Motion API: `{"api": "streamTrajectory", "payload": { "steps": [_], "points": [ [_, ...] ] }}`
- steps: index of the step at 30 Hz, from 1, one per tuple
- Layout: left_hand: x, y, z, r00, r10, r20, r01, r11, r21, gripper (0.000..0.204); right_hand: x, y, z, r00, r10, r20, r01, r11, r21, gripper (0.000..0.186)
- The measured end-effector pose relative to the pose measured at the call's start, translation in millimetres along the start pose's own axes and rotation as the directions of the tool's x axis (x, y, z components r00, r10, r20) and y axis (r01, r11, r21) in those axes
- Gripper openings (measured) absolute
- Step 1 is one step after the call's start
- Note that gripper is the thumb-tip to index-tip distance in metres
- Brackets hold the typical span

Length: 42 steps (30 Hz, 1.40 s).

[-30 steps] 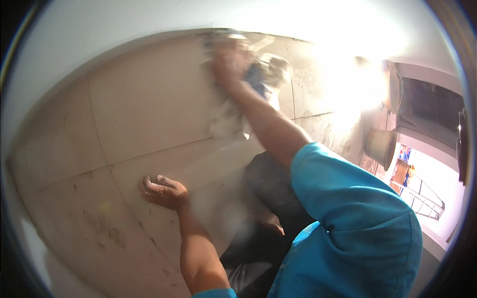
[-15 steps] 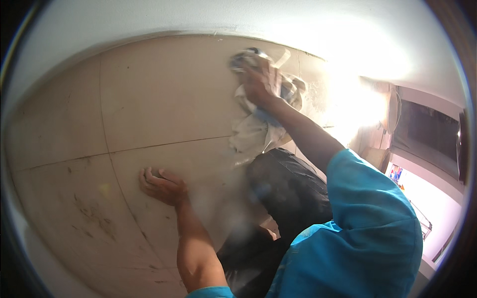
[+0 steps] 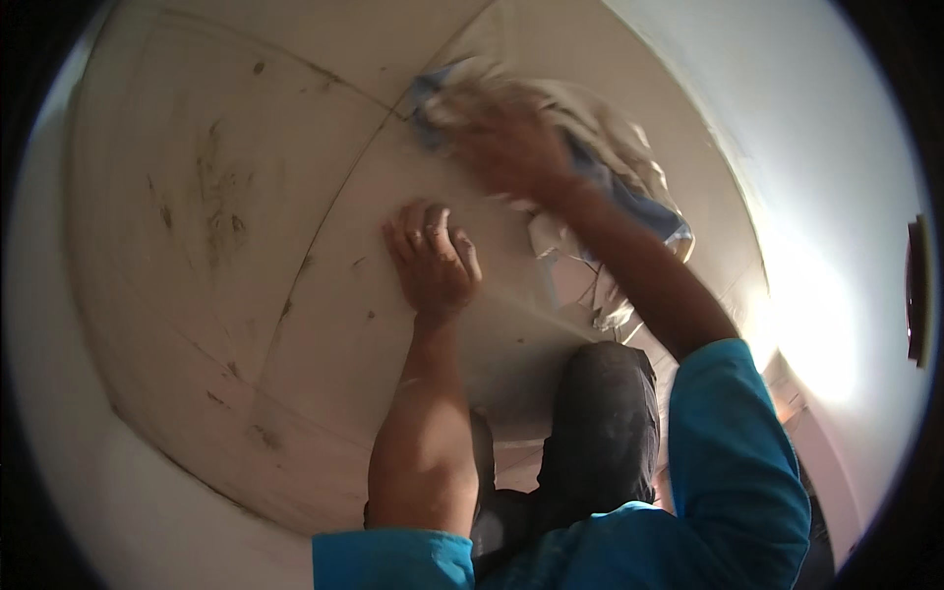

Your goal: The person wipes the tiled floor with a cloth, then scoops grout from a bucket using a trowel and applies it into the tile gaps with a smaller tool. The person smooths the grout along the seams while kneeling.

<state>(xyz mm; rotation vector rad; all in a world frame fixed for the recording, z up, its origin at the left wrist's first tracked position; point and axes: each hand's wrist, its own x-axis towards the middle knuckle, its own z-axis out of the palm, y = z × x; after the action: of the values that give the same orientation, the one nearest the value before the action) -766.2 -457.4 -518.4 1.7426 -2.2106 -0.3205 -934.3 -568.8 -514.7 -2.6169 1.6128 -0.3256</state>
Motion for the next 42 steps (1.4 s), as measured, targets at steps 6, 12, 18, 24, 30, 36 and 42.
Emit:
{"api": "streamTrajectory", "payload": {
  "steps": [6,12,18,24,30,36,42],
  "points": [
    [19.1,-3.6,-8.7,1.000,0.003,0.001,-0.003,1.000,0.015,0.034,110.1,44.7,-40.3,0.982,0.189,-0.003,-0.187,0.970,0.153,0.047],
    [17.7,-13.7,-12.2,0.999,-0.051,0.002,0.051,0.999,0.001,0.036,9.8,-33.8,-9.8,0.999,-0.014,0.033,0.011,0.997,0.076,0.039],
    [19.9,-11.9,-9.8,0.999,-0.034,0.015,0.035,0.999,-0.040,0.038,37.5,-46.2,-3.1,0.991,0.128,-0.030,-0.124,0.987,0.106,0.038],
    [15.7,-11.8,-9.6,0.999,-0.037,-0.022,0.036,0.998,-0.043,0.042,8.1,-48.8,-13.9,0.988,0.157,0.000,-0.157,0.986,0.053,0.038],
    [28.2,-13.1,-12.8,0.999,-0.047,-0.004,0.046,0.998,-0.038,0.045,40.3,-51.6,-9.1,0.981,0.191,-0.011,-0.189,0.975,0.115,0.037],
    [27.8,-5.1,-15.7,0.998,-0.057,0.026,0.059,0.995,-0.074,0.041,48.0,-54.7,-6.3,0.977,0.208,-0.047,-0.204,0.975,0.083,0.037],
    [23.8,-25.7,-8.4,0.998,-0.056,0.013,0.057,0.995,-0.085,0.040,25.1,-63.7,-14.1,0.976,0.219,0.019,-0.219,0.974,0.062,0.034]
  ]
}}
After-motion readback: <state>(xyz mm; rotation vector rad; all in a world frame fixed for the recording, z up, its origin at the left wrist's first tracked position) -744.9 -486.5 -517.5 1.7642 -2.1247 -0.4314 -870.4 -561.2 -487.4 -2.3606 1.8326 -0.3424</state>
